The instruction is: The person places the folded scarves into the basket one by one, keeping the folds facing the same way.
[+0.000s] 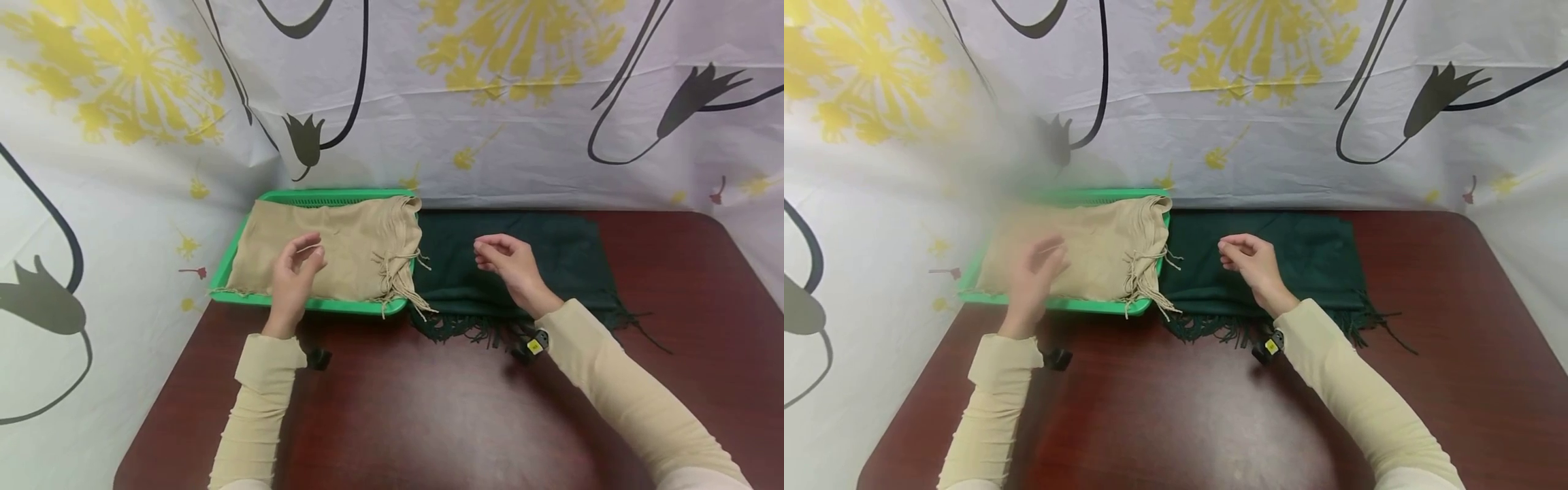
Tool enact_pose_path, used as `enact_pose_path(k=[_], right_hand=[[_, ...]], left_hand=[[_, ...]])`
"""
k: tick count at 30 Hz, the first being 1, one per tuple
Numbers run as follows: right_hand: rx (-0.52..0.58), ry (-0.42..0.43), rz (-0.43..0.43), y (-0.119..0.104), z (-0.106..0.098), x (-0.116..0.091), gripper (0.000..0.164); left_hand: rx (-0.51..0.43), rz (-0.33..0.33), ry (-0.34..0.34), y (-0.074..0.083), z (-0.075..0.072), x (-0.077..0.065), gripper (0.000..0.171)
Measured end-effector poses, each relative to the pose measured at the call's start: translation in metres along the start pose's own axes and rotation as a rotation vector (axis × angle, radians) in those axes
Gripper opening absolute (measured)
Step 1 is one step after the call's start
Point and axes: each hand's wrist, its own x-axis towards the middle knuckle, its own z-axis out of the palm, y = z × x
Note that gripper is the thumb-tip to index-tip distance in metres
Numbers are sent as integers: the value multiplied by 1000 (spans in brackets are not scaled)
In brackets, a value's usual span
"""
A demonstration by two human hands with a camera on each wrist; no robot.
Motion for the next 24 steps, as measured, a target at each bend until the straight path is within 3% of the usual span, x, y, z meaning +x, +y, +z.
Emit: enact_pose_path(k=[8,16,24], right_hand=[[-7,19,9,3,-14,-3,32],[-27,59,10,6,-38,-4,19],[-159,130,59,8,-61,-13,32]], left_hand=[[-18,-23,-44,-2,12,-1,32],[-24,-47,-128,3,19,-2,33],[-13,-57,-253,7,38,-6,34]])
